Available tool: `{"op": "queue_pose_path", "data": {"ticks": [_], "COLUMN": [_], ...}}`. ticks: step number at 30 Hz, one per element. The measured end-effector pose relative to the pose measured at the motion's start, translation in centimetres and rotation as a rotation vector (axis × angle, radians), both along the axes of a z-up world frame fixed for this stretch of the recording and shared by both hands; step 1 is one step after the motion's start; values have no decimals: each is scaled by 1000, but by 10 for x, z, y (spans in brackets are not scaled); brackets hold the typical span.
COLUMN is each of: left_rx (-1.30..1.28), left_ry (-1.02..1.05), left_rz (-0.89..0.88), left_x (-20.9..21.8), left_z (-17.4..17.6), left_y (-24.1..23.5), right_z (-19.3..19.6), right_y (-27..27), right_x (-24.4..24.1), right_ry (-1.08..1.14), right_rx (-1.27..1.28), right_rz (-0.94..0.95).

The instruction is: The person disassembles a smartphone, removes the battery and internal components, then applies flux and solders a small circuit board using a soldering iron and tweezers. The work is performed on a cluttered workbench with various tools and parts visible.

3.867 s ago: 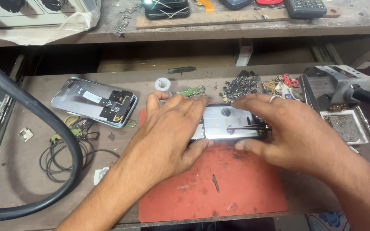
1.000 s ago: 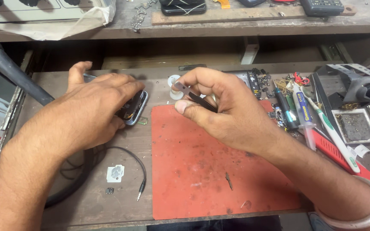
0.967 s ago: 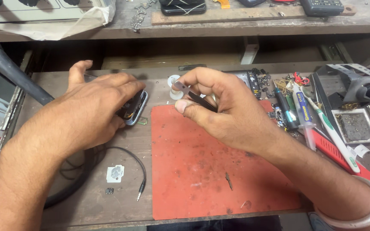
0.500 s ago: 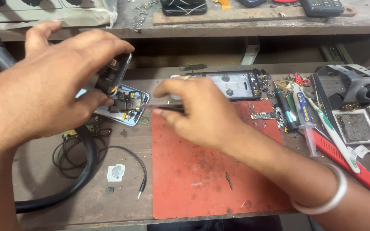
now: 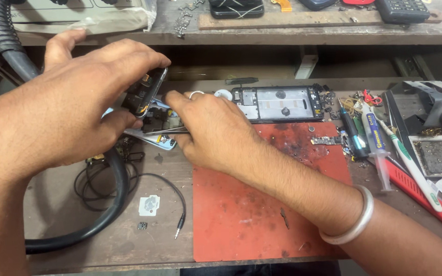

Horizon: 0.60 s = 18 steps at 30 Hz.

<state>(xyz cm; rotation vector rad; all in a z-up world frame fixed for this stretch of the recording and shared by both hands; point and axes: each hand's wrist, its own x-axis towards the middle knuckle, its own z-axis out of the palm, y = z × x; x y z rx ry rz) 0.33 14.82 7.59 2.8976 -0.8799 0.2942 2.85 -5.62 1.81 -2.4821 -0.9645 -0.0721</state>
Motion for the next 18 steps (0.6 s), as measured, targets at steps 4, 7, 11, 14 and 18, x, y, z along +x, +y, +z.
{"op": "queue_pose_path", "data": {"ticks": [4, 7, 11, 14, 18], "left_rx": [14, -4, 40, 128, 229], "left_ry": [2, -20, 22, 118, 293], "left_rz": [54, 10, -11, 91, 222], "left_x": [3, 4, 6, 6, 6], "left_z": [0, -3, -11, -15, -18], "left_y": [1, 2, -6, -16, -30], "right_z": [2, 4, 10, 14, 12], "right_y": [-8, -28, -65, -94, -126], "right_x": [-9, -23, -46, -54, -65], "right_ry": [-42, -88, -58, 81, 137], "right_rx": [27, 106, 132, 57, -42], "right_rz": [-2, 19, 21, -98, -280]}}
